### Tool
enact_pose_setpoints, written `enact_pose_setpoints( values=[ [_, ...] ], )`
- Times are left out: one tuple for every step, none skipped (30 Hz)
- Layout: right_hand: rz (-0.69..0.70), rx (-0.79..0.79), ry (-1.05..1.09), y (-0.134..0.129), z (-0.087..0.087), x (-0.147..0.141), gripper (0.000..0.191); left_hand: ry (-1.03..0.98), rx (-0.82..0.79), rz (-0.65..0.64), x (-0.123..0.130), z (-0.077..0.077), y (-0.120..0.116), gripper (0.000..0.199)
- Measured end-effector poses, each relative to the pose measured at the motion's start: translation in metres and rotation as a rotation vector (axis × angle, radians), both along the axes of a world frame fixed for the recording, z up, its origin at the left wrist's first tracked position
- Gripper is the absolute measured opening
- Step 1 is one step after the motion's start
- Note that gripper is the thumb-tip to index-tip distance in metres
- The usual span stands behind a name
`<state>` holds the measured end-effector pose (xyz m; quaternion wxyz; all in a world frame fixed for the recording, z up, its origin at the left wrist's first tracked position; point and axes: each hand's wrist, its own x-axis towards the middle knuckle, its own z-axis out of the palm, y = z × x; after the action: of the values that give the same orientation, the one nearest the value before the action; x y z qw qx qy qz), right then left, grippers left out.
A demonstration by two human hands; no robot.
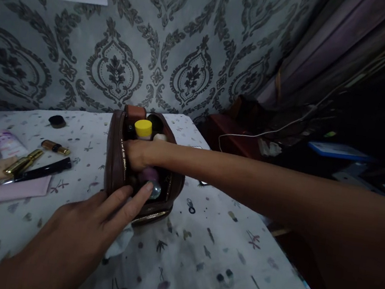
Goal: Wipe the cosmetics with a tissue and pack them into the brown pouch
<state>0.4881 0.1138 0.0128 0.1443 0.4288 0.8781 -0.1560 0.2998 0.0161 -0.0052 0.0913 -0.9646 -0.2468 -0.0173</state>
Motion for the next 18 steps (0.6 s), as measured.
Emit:
enact_pose_setpoints(
  values=[
    [-0.01, 0.017, -0.022, -0.005, 0.008, 0.003, 0.02, 0.001, -0.006, -0.005, 0.0, 0.0, 0.0, 0.103],
    [-0.021, 0.035, -0.039, -0.011, 0.016, 0.007, 0.021, 0.001, -0.014, -0.009, 0.001, 0.001, 0.0, 0.104],
    [-0.042, 0.059, -0.052, -0.017, 0.024, 0.011, 0.023, 0.002, -0.021, -0.01, 0.001, 0.002, 0.0, 0.104],
    [-0.039, 0.077, -0.031, -0.022, 0.032, 0.016, 0.023, 0.006, -0.027, -0.007, 0.002, 0.004, -0.001, 0.105],
    [-0.042, 0.103, -0.002, -0.027, 0.038, 0.021, 0.024, 0.014, -0.032, -0.002, 0.002, 0.005, -0.001, 0.105],
    [-0.052, 0.135, 0.035, -0.031, 0.043, 0.026, 0.027, 0.021, -0.035, 0.003, 0.003, 0.006, -0.001, 0.104],
    [-0.06, 0.158, 0.074, -0.034, 0.046, 0.032, 0.031, 0.027, -0.038, 0.007, 0.003, 0.007, -0.002, 0.104],
    [-0.073, 0.171, 0.104, -0.036, 0.048, 0.038, 0.035, 0.025, -0.037, 0.005, 0.003, 0.007, -0.002, 0.103],
    [-0.087, 0.172, 0.125, -0.038, 0.049, 0.043, 0.038, 0.019, -0.037, 0.0, 0.003, 0.006, -0.001, 0.103],
    [-0.102, 0.164, 0.136, -0.039, 0.049, 0.048, 0.04, 0.01, -0.037, -0.006, 0.002, 0.005, -0.001, 0.103],
    [-0.117, 0.155, 0.138, -0.039, 0.049, 0.052, 0.041, -0.001, -0.038, -0.011, 0.002, 0.004, -0.001, 0.104],
    [-0.134, 0.148, 0.131, -0.04, 0.048, 0.055, 0.041, -0.011, -0.041, -0.014, 0.001, 0.002, 0.0, 0.105],
    [-0.151, 0.148, 0.118, -0.04, 0.047, 0.056, 0.043, -0.024, -0.041, -0.018, 0.001, 0.0, 0.001, 0.106],
    [-0.164, 0.153, 0.102, -0.039, 0.046, 0.057, 0.044, -0.036, -0.042, -0.022, 0.0, -0.001, 0.001, 0.107],
    [-0.17, 0.162, 0.084, -0.039, 0.046, 0.057, 0.044, -0.046, -0.041, -0.026, 0.0, -0.003, 0.002, 0.108],
    [-0.169, 0.17, 0.066, -0.039, 0.046, 0.056, 0.044, -0.057, -0.039, -0.03, -0.001, -0.003, 0.002, 0.108],
    [-0.169, 0.175, 0.044, -0.04, 0.046, 0.054, 0.043, -0.066, -0.036, -0.034, -0.001, -0.004, 0.002, 0.108],
    [-0.173, 0.179, 0.02, -0.04, 0.046, 0.051, 0.042, -0.068, -0.034, -0.035, 0.0, -0.003, 0.002, 0.107]
  ],
)
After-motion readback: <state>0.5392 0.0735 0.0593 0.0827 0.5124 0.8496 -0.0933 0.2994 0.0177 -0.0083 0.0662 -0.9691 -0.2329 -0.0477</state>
